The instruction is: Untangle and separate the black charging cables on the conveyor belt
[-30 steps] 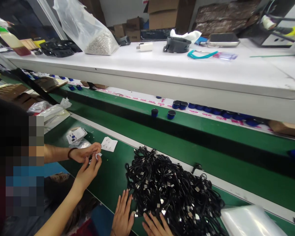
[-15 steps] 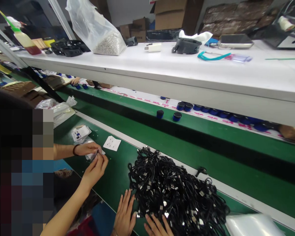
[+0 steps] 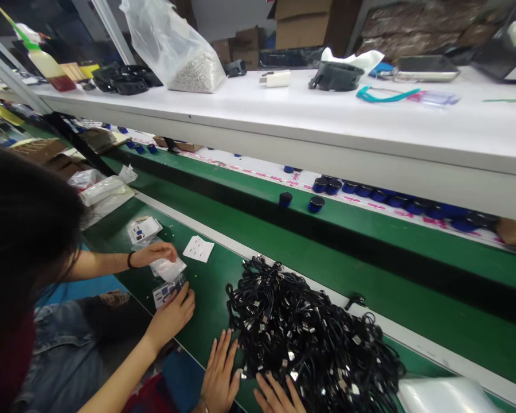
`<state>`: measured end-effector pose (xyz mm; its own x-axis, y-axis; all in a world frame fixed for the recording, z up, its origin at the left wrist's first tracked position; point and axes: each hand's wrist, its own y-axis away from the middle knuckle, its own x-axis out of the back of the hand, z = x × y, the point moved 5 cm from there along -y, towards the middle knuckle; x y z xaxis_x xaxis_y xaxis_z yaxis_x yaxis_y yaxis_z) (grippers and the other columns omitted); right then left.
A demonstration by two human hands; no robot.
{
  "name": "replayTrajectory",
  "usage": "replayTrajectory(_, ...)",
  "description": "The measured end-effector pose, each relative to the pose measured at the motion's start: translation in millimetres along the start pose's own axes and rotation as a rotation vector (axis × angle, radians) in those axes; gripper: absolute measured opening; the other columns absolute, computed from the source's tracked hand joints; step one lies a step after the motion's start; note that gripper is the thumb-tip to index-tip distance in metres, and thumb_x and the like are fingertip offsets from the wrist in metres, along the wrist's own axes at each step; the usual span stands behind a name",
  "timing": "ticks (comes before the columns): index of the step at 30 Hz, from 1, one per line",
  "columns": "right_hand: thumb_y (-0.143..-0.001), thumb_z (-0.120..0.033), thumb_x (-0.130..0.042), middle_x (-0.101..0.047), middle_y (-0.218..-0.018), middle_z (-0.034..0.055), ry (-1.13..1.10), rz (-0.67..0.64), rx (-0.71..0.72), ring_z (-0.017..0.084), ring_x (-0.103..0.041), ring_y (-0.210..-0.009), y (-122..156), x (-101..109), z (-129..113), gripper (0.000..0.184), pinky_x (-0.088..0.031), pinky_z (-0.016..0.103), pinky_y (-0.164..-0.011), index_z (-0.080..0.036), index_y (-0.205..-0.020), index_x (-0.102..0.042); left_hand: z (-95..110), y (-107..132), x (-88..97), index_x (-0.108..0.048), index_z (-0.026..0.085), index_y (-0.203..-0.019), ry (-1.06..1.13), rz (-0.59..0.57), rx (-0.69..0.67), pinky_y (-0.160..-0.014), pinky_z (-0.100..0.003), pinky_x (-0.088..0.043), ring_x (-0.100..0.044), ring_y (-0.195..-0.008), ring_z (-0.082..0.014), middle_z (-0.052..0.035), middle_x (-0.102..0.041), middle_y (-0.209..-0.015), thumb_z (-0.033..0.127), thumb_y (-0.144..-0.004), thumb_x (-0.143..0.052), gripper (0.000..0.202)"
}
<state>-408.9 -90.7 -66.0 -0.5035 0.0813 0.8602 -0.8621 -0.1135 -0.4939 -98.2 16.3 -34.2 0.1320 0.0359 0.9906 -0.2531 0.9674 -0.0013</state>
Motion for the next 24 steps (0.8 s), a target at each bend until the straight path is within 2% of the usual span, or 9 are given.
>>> replayTrajectory(3,-0.094,-0.03,-0.033,-0.036,-0.142,-0.0073,-0.007,0.014,-0.021,0.021,-0.016,-0.136,1.3,-0.6,0.1,0.032,-0.001,0.049,-0.112,-0.03,-0.1,-0.065,5.9,4.0,-5.8,-0.049,0.02,-0.12,0.018,-0.044,-0.061,-0.094,-0.049,-0.042,-0.05,-0.112,-0.0241,-0.0085,-0.048,-0.129,0.034,-0.088,-0.051,0.035)
replayTrajectory(7,-0.093,-0.03,-0.036,-0.04,-0.14,-0.0071,-0.002,0.007,-0.003,0.02,-0.017,-0.136,1.2,0.1,0.4,0.03,-0.002,0.048,-0.112,-0.031,-0.1,-0.065,-6.5,-9.7,-4.5,-0.052,0.023,-0.117,0.026,-0.085,-0.114,-0.093,-0.047,-0.043,-0.051,-0.11,-0.0228,-0.0082,-0.049,-0.128,0.036,-0.087,-0.052,0.033)
replayTrajectory(11,-0.093,-0.029,-0.036,-0.04,-0.14,-0.0075,0.002,0.009,-0.004,0.02,-0.018,-0.136,1.7,0.0,0.4,0.03,-0.002,0.048,-0.112,-0.032,-0.101,-0.065,-14.8,-19.8,3.6,-0.049,0.022,-0.121,0.029,-0.097,-0.133,-0.097,-0.051,-0.038,-0.047,-0.117,-0.0244,-0.0085,-0.047,-0.131,0.037,-0.09,-0.046,0.035)
replayTrajectory(18,-0.092,-0.029,-0.038,-0.04,-0.14,-0.0068,-0.002,0.006,-0.012,0.02,-0.018,-0.136,2.1,-1.3,-1.2,0.029,-0.002,0.048,-0.112,-0.031,-0.103,-0.064,-1.5,-16.1,7.9,-0.052,0.022,-0.117,0.044,-0.09,-0.164,-0.097,-0.05,-0.039,-0.048,-0.115,-0.0239,-0.0079,-0.048,-0.13,0.034,-0.087,-0.053,0.032)
replayTrajectory(21,-0.093,-0.028,-0.035,-0.039,-0.14,-0.0074,0.001,0.002,-0.003,0.02,-0.017,-0.136,-0.2,1.7,0.9,0.03,-0.002,0.048,-0.112,-0.031,-0.102,-0.064,0.4,-11.3,20.4,-0.05,0.023,-0.12,0.031,-0.075,-0.151,-0.098,-0.052,-0.037,-0.046,-0.118,-0.0254,-0.0082,-0.047,-0.132,0.03,-0.087,-0.053,0.034)
replayTrajectory(24,-0.093,-0.028,-0.036,-0.039,-0.14,-0.0078,0.008,-0.017,0.018,0.021,-0.016,-0.136,-3.4,5.8,3.5,0.031,-0.002,0.048,-0.112,-0.031,-0.103,-0.064,0.5,-7.8,46.7,-0.039,0.024,-0.13,0.004,-0.042,-0.111,-0.101,-0.06,-0.03,-0.032,-0.13,-0.0294,-0.0092,-0.04,-0.139,0.016,-0.091,-0.039,0.039)
